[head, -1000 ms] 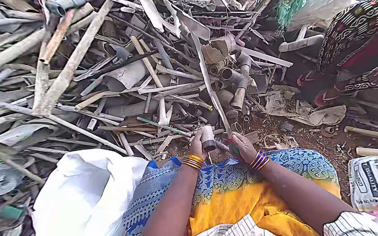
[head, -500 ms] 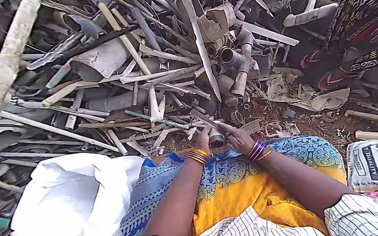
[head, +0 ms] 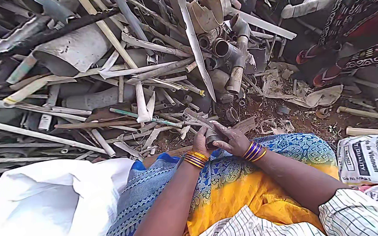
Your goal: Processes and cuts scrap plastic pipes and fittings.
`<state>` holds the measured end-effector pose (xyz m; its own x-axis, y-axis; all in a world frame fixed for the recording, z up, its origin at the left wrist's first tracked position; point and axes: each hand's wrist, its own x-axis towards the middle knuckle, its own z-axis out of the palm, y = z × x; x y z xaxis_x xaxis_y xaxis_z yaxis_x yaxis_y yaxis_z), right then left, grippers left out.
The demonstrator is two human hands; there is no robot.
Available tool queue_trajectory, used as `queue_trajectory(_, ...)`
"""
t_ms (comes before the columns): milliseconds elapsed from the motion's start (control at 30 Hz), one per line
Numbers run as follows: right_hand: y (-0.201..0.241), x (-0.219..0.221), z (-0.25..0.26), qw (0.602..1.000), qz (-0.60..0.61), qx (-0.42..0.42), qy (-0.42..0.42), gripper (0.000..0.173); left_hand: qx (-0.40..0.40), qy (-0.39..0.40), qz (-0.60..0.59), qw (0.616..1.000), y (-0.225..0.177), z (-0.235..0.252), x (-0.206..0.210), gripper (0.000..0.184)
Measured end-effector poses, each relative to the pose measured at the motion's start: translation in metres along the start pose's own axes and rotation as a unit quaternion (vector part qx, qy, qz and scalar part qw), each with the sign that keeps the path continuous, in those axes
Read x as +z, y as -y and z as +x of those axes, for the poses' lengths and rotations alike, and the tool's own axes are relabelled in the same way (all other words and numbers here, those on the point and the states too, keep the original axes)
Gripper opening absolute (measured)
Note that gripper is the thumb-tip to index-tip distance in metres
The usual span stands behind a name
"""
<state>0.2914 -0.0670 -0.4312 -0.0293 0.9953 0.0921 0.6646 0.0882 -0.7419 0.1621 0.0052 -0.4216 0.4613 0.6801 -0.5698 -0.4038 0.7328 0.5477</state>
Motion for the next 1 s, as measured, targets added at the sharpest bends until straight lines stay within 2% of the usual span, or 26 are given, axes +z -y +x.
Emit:
queue_trajectory(233, -0.001, -0.001, -0.001, 1.0, -0.012, -0.008, -0.015, 0.068, 0.037, -0.005, -0.018, 0.999, 0.007, 0.001, 0.003, 0.044)
queue_trajectory(600, 0.01, -0.011, -0.001, 0.998, 0.036, 0.04, 0.026, 0.065, 0.145, -0.028, -0.002, 0.989, 0.014, -0.003, 0.008, 0.037)
queue_trajectory(900, 0.016, -0.014, -0.001, 0.996, 0.049, 0.059, 0.046, 0.065, 0.193, -0.035, -0.007, 0.981, 0.018, -0.006, 0.006, 0.037)
queue_trajectory(1000, 0.019, -0.016, -0.002, 0.995, 0.05, 0.07, 0.044, 0.066, 0.186, -0.031, -0.016, 0.982, 0.016, -0.006, 0.008, 0.038)
